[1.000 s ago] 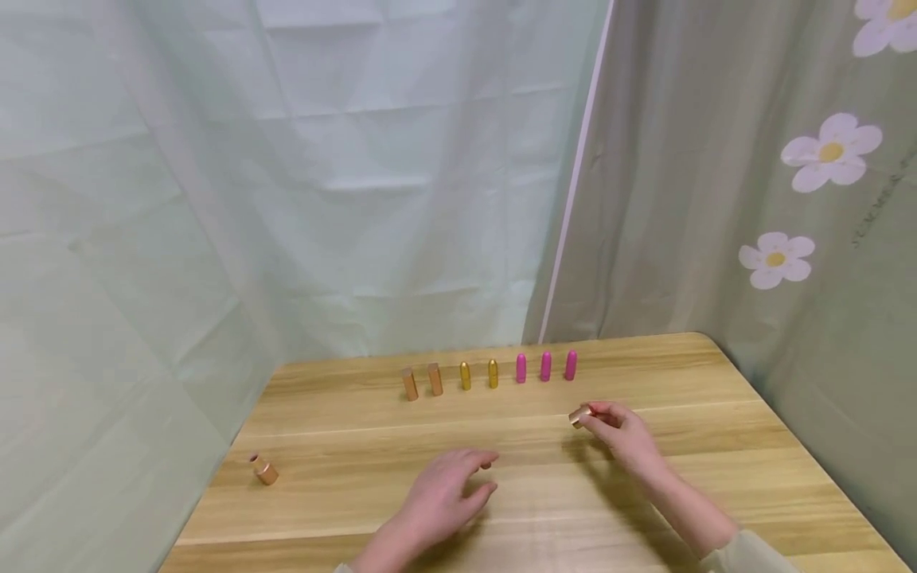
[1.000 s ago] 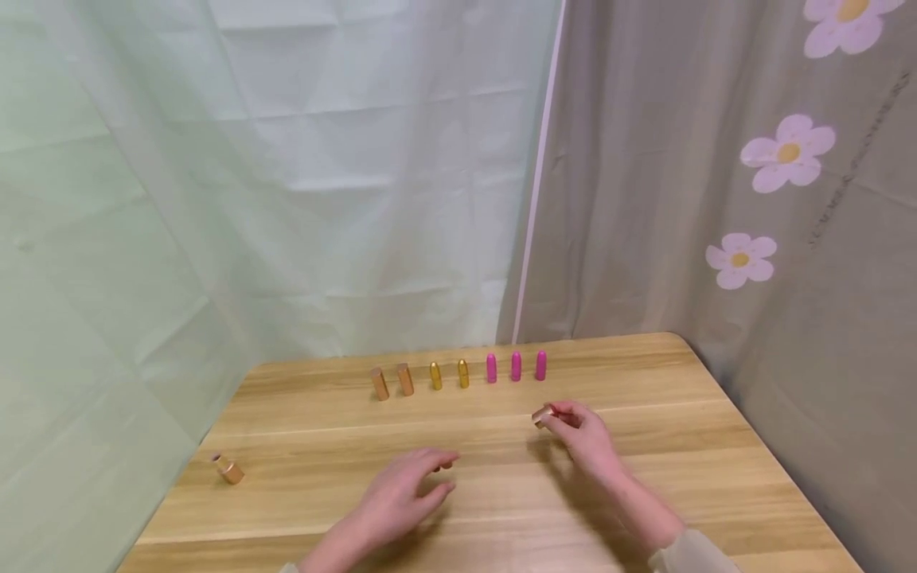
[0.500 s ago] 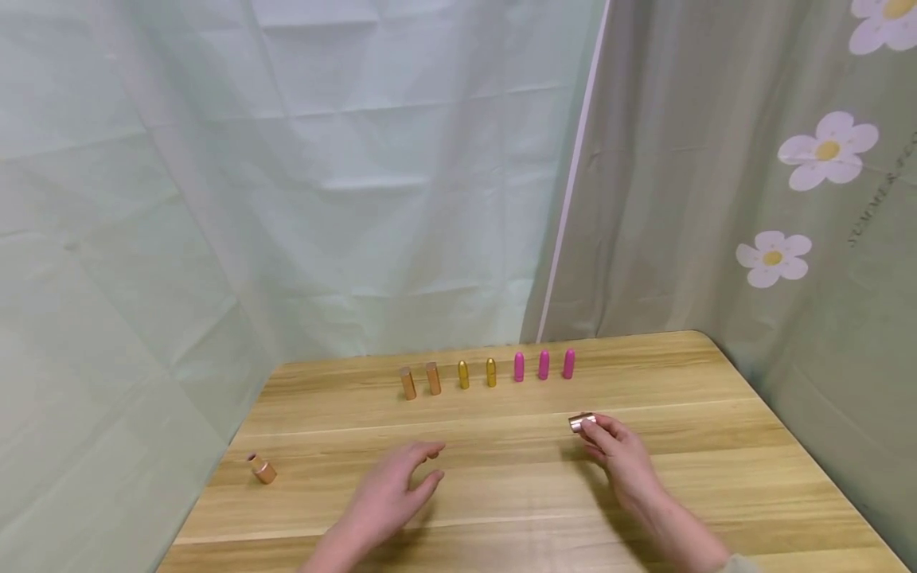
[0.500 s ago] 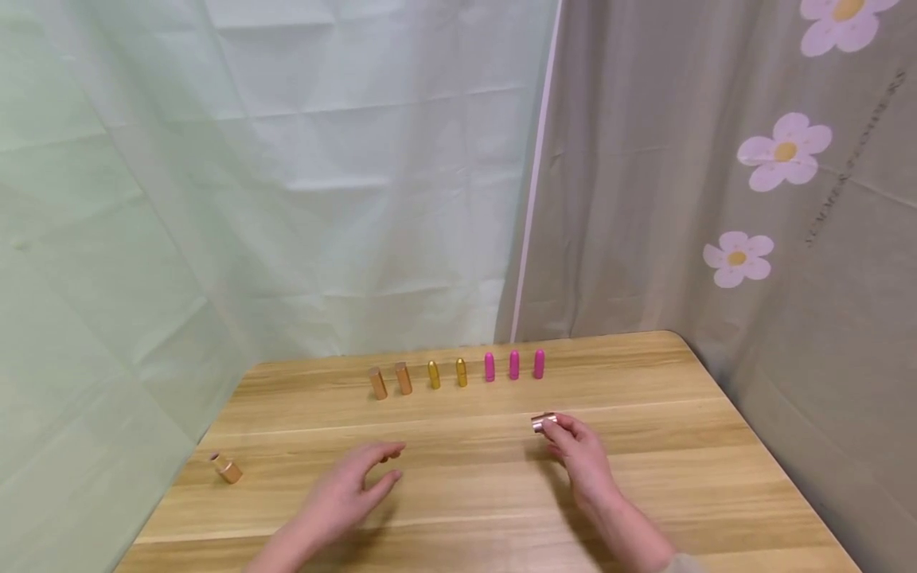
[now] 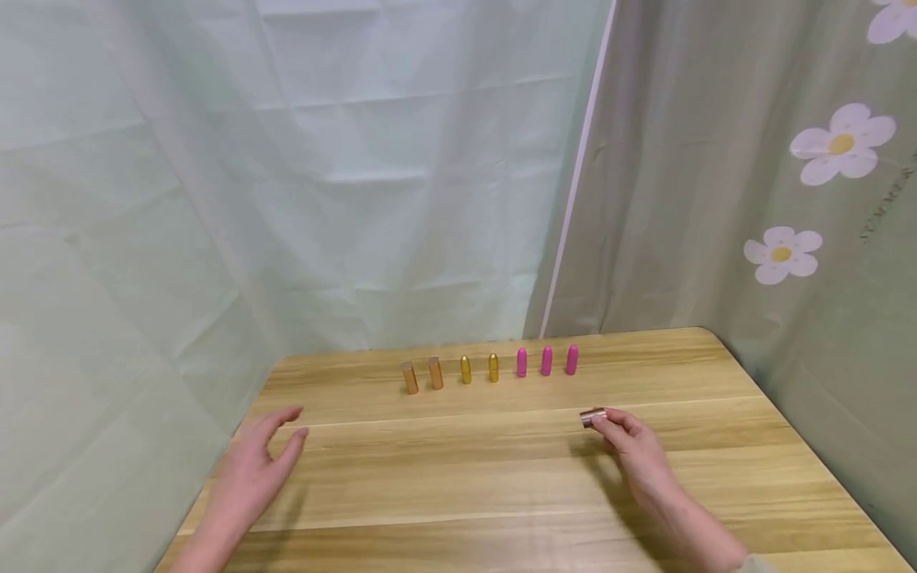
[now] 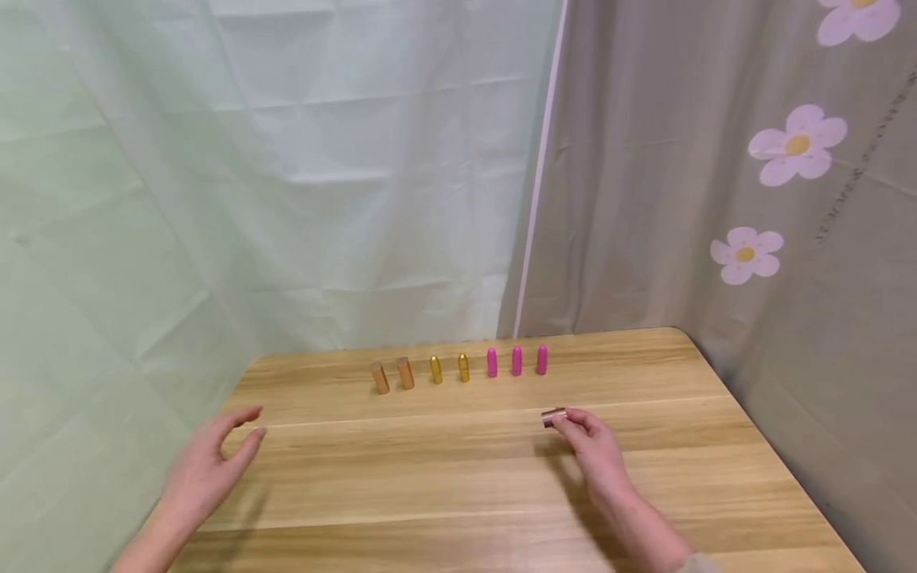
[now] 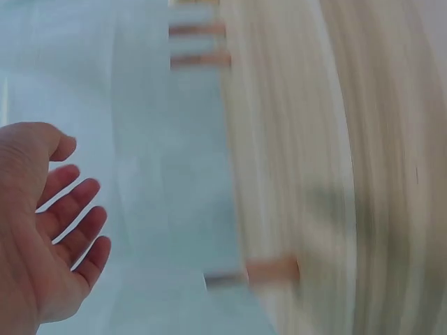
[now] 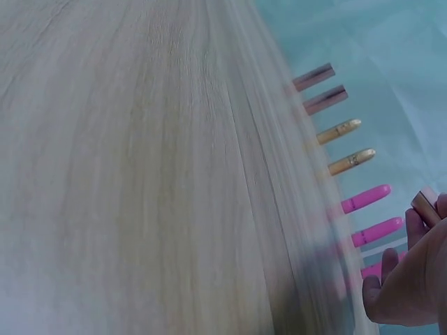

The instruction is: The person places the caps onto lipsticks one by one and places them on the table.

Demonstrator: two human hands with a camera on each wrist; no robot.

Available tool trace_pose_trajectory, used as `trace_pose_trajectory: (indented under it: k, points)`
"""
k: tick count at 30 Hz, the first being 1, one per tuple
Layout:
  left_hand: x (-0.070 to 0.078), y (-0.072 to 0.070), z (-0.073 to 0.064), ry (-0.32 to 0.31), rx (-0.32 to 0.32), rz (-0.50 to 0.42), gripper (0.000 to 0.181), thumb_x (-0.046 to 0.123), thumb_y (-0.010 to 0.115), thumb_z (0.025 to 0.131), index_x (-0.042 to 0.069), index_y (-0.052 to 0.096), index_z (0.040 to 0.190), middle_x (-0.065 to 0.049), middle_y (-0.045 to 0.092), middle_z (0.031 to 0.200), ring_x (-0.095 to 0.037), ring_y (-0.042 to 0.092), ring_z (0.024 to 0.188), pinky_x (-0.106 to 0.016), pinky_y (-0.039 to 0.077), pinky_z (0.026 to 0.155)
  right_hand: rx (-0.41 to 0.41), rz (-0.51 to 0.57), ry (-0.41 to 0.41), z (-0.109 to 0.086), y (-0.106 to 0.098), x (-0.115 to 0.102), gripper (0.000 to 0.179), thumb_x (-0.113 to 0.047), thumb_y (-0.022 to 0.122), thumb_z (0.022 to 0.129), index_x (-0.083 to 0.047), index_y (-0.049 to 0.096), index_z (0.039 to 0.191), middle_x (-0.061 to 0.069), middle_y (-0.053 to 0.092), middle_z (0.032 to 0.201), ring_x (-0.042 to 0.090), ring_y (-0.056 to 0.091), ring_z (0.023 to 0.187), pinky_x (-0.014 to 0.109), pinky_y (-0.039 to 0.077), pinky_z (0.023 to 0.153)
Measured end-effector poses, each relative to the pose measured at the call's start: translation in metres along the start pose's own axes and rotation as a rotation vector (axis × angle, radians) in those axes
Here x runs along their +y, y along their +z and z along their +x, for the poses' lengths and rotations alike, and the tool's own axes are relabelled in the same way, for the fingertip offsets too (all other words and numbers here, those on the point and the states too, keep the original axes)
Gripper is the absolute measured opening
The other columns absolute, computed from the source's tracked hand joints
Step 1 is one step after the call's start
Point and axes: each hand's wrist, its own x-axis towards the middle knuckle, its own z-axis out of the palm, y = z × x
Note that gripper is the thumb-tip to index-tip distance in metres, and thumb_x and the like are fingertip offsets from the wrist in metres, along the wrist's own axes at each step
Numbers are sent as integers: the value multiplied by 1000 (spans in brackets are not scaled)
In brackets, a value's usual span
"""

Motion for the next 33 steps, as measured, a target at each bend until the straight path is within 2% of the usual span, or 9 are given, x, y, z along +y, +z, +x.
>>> trace_pose_trajectory:
  k: [5,7,12,14,18,21,24,29,33]
  points:
    - [-36,-23,-5,-179,1,-47,54,35,66,101,0,56,142,-21,61,132,-38,53,118,-30,41,81,9,-20,16,0,-4,0,33,-23,71,98,-1,64,122,-9,69,108,5,61,106,27,46,101]
    - [-49,-27,-9,-246,-27,-65,65,40,66,100,-3,50,146,-24,58,134,-40,51,119,-33,39,83,10,-28,21,1,-5,1,35,-24,71,98,0,63,124,-8,68,109,5,61,106,27,46,101]
    - [-78,-24,-18,-357,-153,-98,87,49,68,97,-9,32,153,-30,48,142,-45,46,124,-42,41,89,13,-40,11,1,-6,2,39,-25,71,98,2,63,125,-8,69,109,6,61,106,26,47,100]
    - [-89,-18,-21,-386,-207,-107,92,48,70,96,-10,28,153,-33,45,144,-47,46,126,-39,42,90,7,-40,5,1,-6,2,38,-25,72,98,1,64,124,-8,69,108,6,61,107,25,47,100]
    - [-104,-5,-26,-394,-273,-115,88,41,73,95,-14,31,149,-39,46,140,-52,47,127,-44,46,95,-3,-33,4,-1,-4,3,36,-24,72,98,1,65,123,-7,70,108,7,61,108,22,47,98]
    - [-108,2,-27,-387,-283,-95,78,36,73,95,-16,39,142,-41,48,137,-56,47,126,-58,43,100,9,-41,11,-2,-4,2,36,-22,72,98,2,64,123,-7,69,108,5,61,105,19,48,94]
    - [-110,6,-28,-400,-291,-67,71,36,71,97,-14,43,139,-41,48,138,-57,44,127,-64,39,101,21,-54,19,-2,-4,2,38,-22,71,98,4,62,125,-6,68,109,4,61,102,19,48,92]
    - [-109,11,-29,-390,-265,-13,60,37,69,98,-10,53,132,-35,56,134,-55,49,124,-64,40,98,22,-59,21,-2,-4,2,44,-21,71,99,8,58,130,-2,67,113,4,61,104,18,48,92]
    - [-109,18,-29,-364,-201,18,52,36,69,98,-8,60,124,-32,62,125,-54,54,118,-63,42,93,18,-60,29,-1,-5,3,47,-24,71,98,7,58,132,1,65,120,4,60,106,18,48,94]
